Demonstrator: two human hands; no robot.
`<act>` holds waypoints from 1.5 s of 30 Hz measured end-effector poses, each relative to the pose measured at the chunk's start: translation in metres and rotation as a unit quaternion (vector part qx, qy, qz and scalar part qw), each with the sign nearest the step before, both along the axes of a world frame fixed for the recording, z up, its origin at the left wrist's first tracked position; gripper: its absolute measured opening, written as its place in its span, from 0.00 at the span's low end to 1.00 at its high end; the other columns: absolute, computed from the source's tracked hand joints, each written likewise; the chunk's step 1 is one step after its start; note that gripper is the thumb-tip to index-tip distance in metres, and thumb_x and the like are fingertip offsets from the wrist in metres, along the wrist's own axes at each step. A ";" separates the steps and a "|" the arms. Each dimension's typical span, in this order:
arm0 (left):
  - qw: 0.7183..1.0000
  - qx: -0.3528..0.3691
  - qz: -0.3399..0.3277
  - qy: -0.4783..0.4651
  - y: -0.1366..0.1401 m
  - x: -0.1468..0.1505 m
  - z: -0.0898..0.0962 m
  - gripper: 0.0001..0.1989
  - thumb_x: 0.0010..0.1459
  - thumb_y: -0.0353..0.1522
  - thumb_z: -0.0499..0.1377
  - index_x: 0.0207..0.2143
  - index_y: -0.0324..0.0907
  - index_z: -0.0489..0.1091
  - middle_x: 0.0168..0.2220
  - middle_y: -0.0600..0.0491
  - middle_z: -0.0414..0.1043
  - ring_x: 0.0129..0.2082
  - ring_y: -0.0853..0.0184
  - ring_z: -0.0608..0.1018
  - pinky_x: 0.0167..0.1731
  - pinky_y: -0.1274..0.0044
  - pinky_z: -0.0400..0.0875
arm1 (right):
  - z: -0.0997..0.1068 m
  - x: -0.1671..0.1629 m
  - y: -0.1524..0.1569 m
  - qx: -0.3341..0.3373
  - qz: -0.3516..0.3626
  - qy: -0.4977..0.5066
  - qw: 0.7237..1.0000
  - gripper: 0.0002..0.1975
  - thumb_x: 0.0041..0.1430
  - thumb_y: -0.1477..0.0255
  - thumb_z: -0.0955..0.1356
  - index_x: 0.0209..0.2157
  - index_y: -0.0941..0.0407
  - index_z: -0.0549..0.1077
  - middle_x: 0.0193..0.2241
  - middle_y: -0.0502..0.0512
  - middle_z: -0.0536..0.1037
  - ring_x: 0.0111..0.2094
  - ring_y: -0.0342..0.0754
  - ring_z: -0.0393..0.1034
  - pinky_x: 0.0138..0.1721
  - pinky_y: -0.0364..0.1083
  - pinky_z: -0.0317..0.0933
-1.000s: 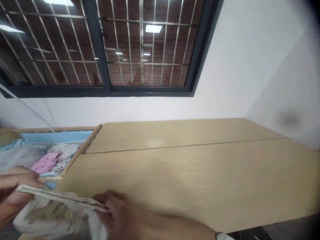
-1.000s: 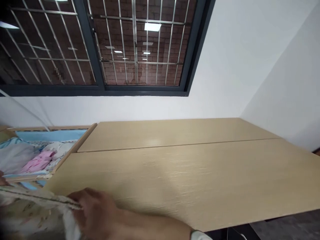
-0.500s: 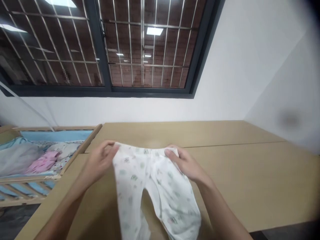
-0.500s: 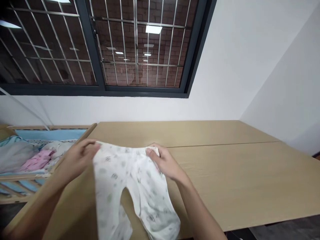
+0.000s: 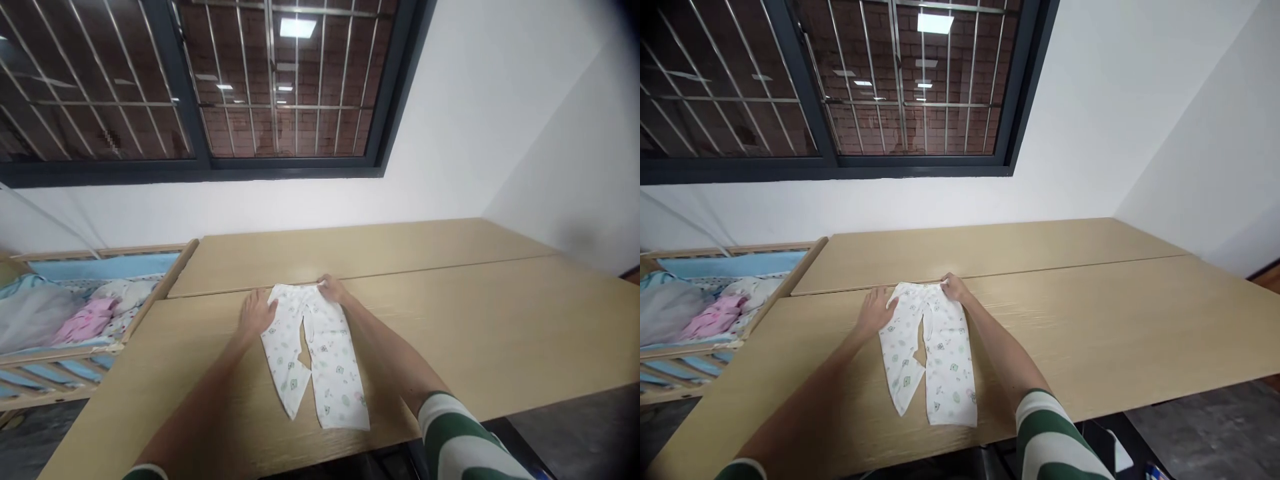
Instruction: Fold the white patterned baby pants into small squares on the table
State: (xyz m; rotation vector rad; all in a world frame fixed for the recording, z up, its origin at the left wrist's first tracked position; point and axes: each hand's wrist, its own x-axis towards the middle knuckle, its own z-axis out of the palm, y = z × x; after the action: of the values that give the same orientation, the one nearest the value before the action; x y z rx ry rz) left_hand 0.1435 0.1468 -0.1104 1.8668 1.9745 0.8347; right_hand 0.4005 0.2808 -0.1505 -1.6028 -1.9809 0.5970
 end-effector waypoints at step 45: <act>0.984 -0.052 -0.002 0.169 -0.181 0.054 -0.046 0.21 0.60 0.34 0.54 0.55 0.36 0.62 0.44 0.42 0.78 0.43 0.53 0.80 0.45 0.65 0.69 | -0.032 -0.004 0.007 0.026 -0.065 0.021 0.997 0.11 0.63 0.66 0.66 0.44 0.55 0.75 0.38 0.55 0.79 0.40 0.49 0.70 0.40 0.43 0.58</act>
State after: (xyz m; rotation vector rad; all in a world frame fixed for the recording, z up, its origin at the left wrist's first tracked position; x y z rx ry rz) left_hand 0.1970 -0.0337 -0.1564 2.0578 2.1594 0.4215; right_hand 0.3970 0.2876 -0.1826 -1.6585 -1.8302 0.5205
